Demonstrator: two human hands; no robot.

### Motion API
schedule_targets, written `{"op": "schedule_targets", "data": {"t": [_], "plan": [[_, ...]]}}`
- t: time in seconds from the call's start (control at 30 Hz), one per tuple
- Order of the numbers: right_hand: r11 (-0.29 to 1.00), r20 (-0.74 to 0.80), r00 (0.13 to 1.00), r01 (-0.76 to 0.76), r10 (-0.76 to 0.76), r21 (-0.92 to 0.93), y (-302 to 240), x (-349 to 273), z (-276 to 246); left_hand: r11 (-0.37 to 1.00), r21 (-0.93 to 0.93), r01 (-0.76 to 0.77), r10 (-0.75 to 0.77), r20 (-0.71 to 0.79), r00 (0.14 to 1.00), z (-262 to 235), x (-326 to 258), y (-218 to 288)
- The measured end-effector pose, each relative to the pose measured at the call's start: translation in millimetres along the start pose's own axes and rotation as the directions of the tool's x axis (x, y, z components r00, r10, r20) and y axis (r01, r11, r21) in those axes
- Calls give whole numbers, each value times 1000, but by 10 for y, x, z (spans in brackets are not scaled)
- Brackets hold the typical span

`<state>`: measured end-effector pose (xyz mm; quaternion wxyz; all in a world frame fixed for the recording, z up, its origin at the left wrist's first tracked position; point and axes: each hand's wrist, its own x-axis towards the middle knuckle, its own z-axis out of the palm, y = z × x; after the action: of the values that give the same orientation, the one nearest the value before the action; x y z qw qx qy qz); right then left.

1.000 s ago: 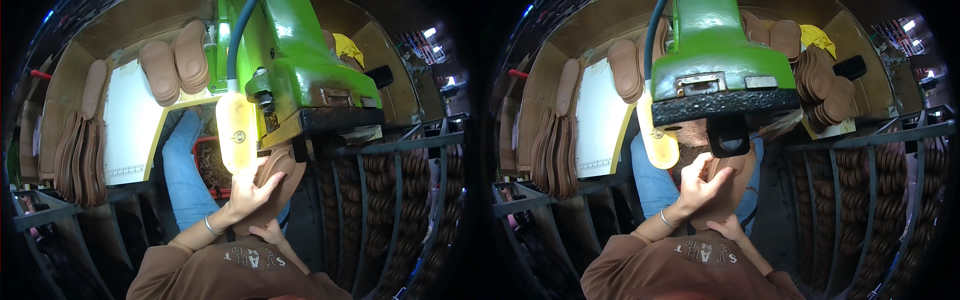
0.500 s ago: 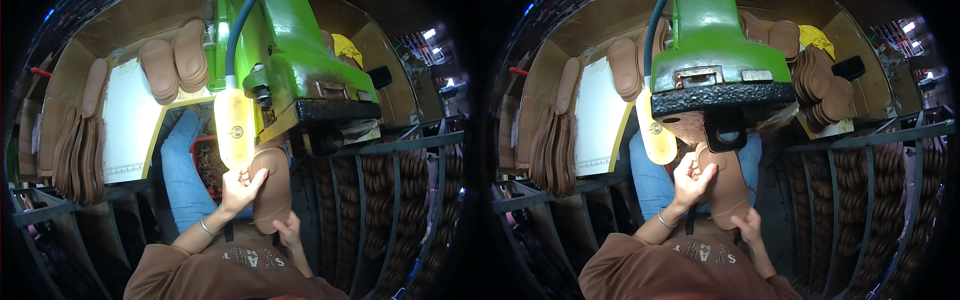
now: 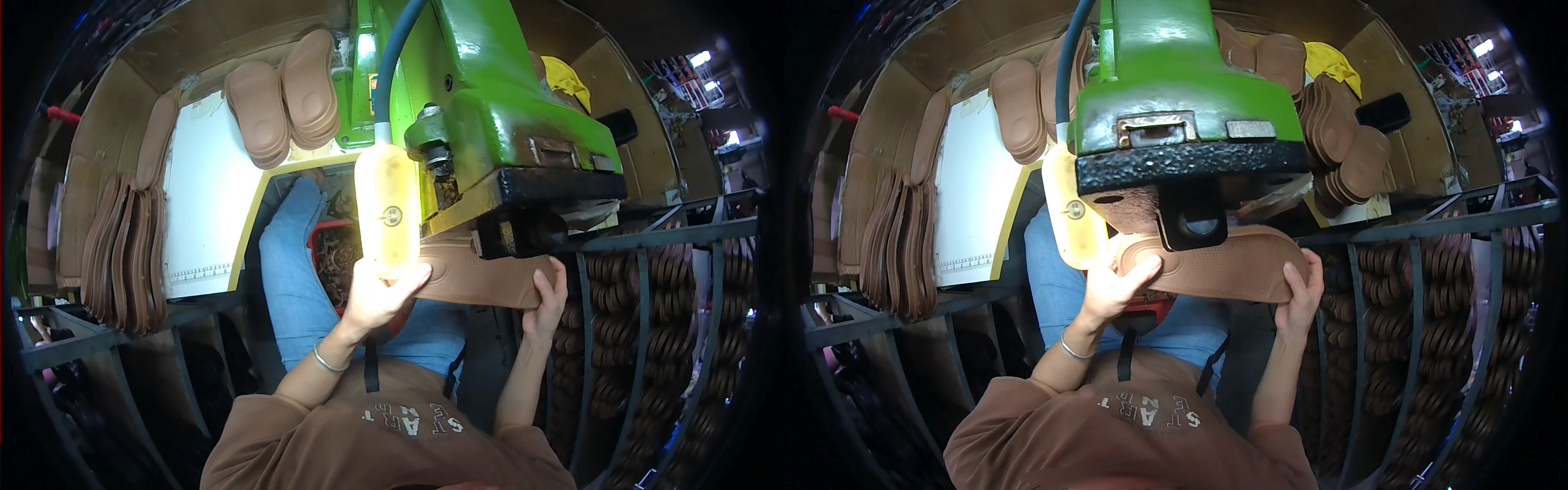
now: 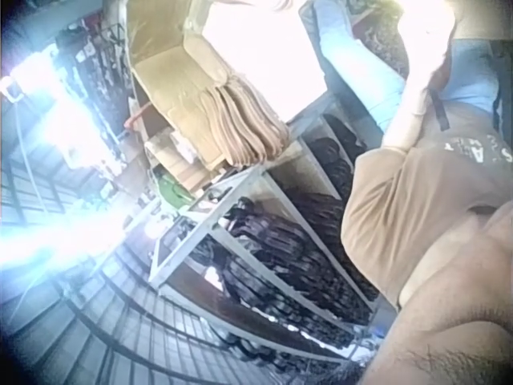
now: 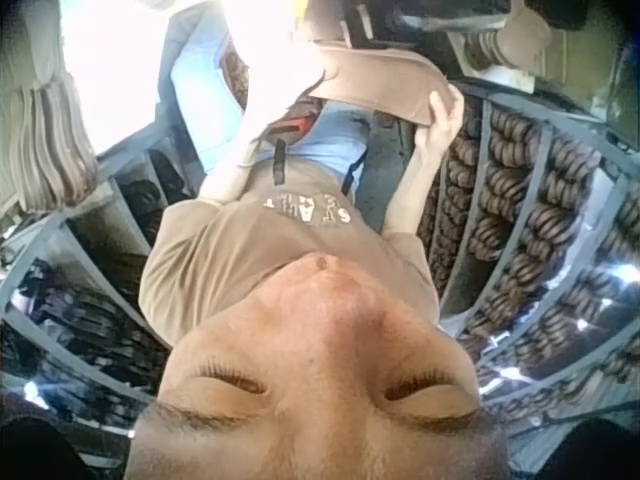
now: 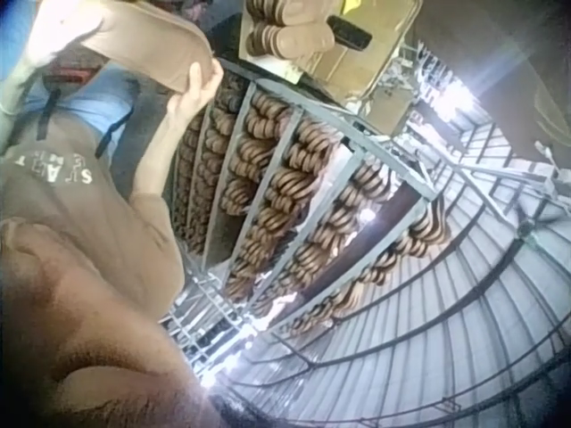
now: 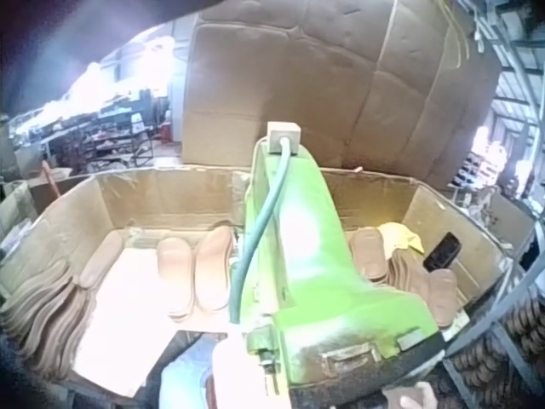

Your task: Processing shoe insoles or midsoles using an industrial finishing machine.

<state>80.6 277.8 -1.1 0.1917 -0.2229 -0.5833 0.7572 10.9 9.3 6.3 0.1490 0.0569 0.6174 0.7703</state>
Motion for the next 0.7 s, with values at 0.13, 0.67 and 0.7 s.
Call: {"op": "schedule_targets", "data": {"t": [0.13, 0.67, 0.7], "plan": [[998, 66, 998, 1, -5, 62, -99, 123, 363, 994, -93, -54, 50, -44, 998, -191, -40, 161], [996, 240, 971, -40, 18, 84, 341, -109, 962, 979, -140, 149, -161, -77, 984, -1258, -737, -53], [992, 288, 954, -105, 80, 71, 385, -93, 981, 981, -102, 165, -169, -25, 985, -1268, -768, -44]]}}
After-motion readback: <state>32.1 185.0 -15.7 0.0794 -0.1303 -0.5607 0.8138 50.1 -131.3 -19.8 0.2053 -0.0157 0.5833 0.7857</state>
